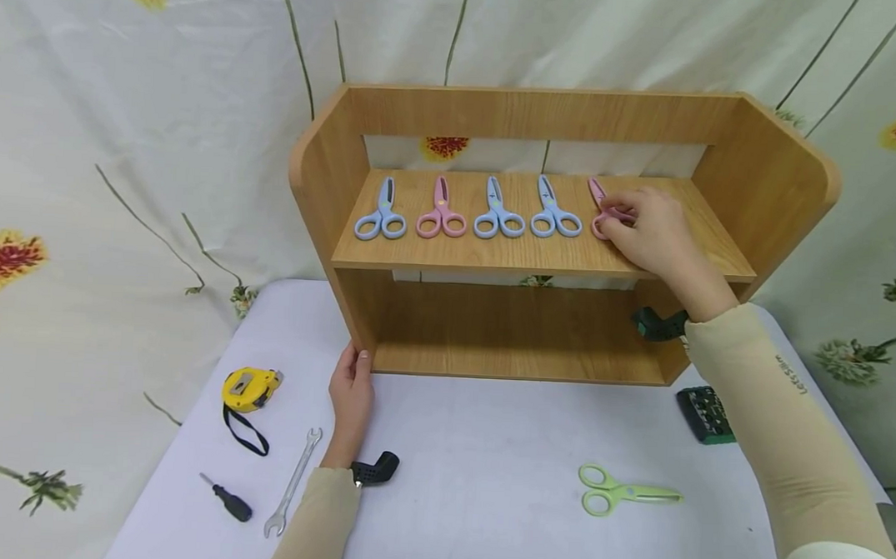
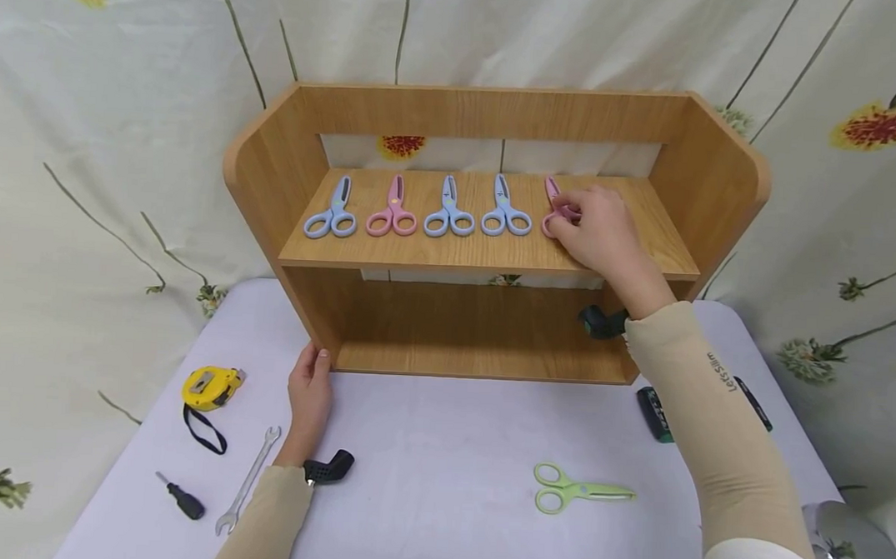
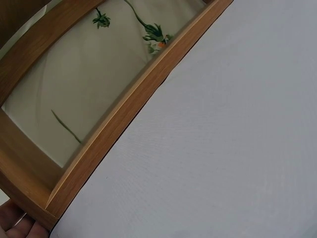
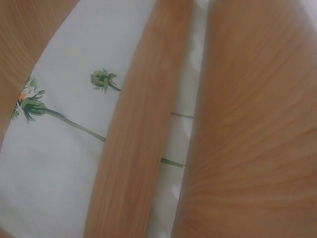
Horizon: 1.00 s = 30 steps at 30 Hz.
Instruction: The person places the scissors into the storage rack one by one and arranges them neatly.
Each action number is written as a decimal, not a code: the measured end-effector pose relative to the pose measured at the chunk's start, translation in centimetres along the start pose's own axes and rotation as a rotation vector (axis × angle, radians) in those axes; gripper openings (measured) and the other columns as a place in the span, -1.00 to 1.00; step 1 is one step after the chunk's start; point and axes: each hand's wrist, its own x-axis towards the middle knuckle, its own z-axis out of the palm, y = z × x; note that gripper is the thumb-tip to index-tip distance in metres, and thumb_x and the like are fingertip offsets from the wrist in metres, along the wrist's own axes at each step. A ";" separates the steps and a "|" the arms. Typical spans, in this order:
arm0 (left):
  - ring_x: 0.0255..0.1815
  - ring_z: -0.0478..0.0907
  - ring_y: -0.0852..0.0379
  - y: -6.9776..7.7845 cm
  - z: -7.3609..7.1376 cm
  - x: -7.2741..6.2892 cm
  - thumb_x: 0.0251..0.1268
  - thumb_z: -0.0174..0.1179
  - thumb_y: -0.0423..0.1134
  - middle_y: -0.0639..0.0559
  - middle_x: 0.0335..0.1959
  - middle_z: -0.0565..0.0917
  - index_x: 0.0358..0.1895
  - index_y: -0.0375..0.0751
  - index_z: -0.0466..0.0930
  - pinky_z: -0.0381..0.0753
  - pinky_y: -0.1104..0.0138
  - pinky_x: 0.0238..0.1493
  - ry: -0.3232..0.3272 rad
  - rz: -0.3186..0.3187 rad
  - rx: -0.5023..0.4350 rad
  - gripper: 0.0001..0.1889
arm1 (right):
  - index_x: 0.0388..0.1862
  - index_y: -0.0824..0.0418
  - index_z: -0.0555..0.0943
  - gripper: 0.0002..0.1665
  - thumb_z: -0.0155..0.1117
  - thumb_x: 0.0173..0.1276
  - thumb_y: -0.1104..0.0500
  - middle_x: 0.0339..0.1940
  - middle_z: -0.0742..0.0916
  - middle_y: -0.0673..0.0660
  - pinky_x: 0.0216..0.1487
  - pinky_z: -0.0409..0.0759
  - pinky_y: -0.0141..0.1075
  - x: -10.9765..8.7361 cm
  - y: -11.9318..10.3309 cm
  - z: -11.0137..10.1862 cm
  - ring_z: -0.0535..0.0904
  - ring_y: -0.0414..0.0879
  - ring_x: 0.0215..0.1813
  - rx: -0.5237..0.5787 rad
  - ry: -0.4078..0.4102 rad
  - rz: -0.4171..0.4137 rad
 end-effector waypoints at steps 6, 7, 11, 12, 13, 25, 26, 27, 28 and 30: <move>0.53 0.39 -0.12 0.2 0.1 0.0 0.64 -0.08 -0.21 -0.22 0.47 0.48 0.49 -0.25 0.36 0.39 0.02 0.53 0.009 -0.002 -0.009 -0.53 | 0.14 0.39 0.67 -0.54 0.23 0.40 0.11 0.11 0.70 0.45 0.21 0.45 0.17 0.0 0.0 -0.2 0.55 0.28 0.18 0.012 0.008 0.001; 0.53 0.39 -0.12 0.2 0.0 0.0 0.64 -0.08 -0.21 -0.22 0.47 0.48 0.50 -0.25 0.36 0.38 0.01 0.53 0.009 -0.002 -0.010 -0.53 | 0.14 0.38 0.67 -0.54 0.24 0.40 0.10 0.11 0.70 0.45 0.20 0.44 0.17 0.0 0.0 -0.2 0.55 0.28 0.18 0.012 0.009 0.002; 0.53 0.39 -0.12 0.4 0.0 -0.1 0.64 -0.08 -0.21 -0.21 0.47 0.47 0.50 -0.25 0.35 0.39 0.02 0.53 0.006 -0.004 -0.016 -0.53 | 0.14 0.38 0.67 -0.53 0.25 0.41 0.09 0.11 0.71 0.44 0.19 0.45 0.16 0.0 0.0 -0.2 0.55 0.27 0.17 0.019 0.012 0.011; 0.53 0.39 -0.12 0.4 0.0 -0.1 0.64 -0.08 -0.21 -0.21 0.48 0.47 0.50 -0.25 0.35 0.39 0.02 0.53 0.005 -0.003 -0.017 -0.52 | 0.14 0.37 0.67 -0.53 0.25 0.41 0.08 0.11 0.71 0.44 0.18 0.45 0.15 0.0 -0.1 -0.2 0.55 0.26 0.17 0.019 0.013 0.013; 0.53 0.38 -0.12 0.4 0.0 -0.1 0.64 -0.08 -0.21 -0.21 0.48 0.46 0.50 -0.25 0.35 0.39 0.02 0.53 0.003 -0.003 -0.019 -0.52 | 0.14 0.37 0.67 -0.53 0.25 0.41 0.08 0.11 0.71 0.44 0.17 0.46 0.15 0.0 -0.1 -0.2 0.55 0.26 0.16 0.020 0.016 0.013; 0.53 0.38 -0.13 0.3 -0.1 -0.2 0.64 -0.07 -0.21 -0.20 0.48 0.47 0.50 -0.24 0.35 0.38 0.00 0.53 0.000 -0.004 -0.013 -0.52 | 0.11 0.39 0.69 -0.55 0.26 0.42 0.08 0.05 0.72 0.43 0.02 0.43 0.01 -0.6 -0.3 -0.1 0.53 0.20 0.01 0.000 0.017 0.018; 0.53 0.38 -0.13 0.3 -0.1 -0.2 0.64 -0.08 -0.21 -0.20 0.48 0.47 0.51 -0.23 0.35 0.39 0.00 0.53 -0.001 -0.003 -0.012 -0.52 | 0.10 0.38 0.70 -0.56 0.26 0.42 0.08 0.05 0.72 0.43 -0.01 0.42 -0.02 -0.6 -0.3 -0.1 0.52 0.19 -0.01 -0.001 0.020 0.018; 0.53 0.38 -0.13 0.3 -0.1 -0.2 0.64 -0.07 -0.21 -0.21 0.48 0.46 0.51 -0.23 0.35 0.39 -0.01 0.53 -0.003 -0.003 -0.012 -0.52 | 0.09 0.38 0.70 -0.57 0.25 0.42 0.08 0.03 0.72 0.42 -0.05 0.39 -0.05 -0.6 -0.4 -0.1 0.51 0.18 -0.03 -0.002 0.022 0.018; 0.53 0.38 -0.13 0.3 -0.1 -0.2 0.64 -0.07 -0.21 -0.21 0.48 0.46 0.51 -0.23 0.35 0.39 -0.01 0.53 -0.003 -0.001 -0.011 -0.52 | 0.08 0.37 0.71 -0.58 0.25 0.42 0.09 0.02 0.73 0.41 -0.07 0.38 -0.08 -0.6 -0.4 0.0 0.51 0.17 -0.05 -0.003 0.024 0.016; 0.52 0.39 -0.14 0.3 -0.1 -0.3 0.64 -0.07 -0.22 -0.23 0.47 0.47 0.50 -0.25 0.35 0.39 -0.01 0.53 0.001 0.003 -0.018 -0.52 | 0.07 0.36 0.72 -0.59 0.25 0.42 0.09 0.00 0.74 0.40 -0.11 0.35 -0.12 -0.6 -0.4 0.0 0.50 0.15 -0.08 -0.009 0.026 0.012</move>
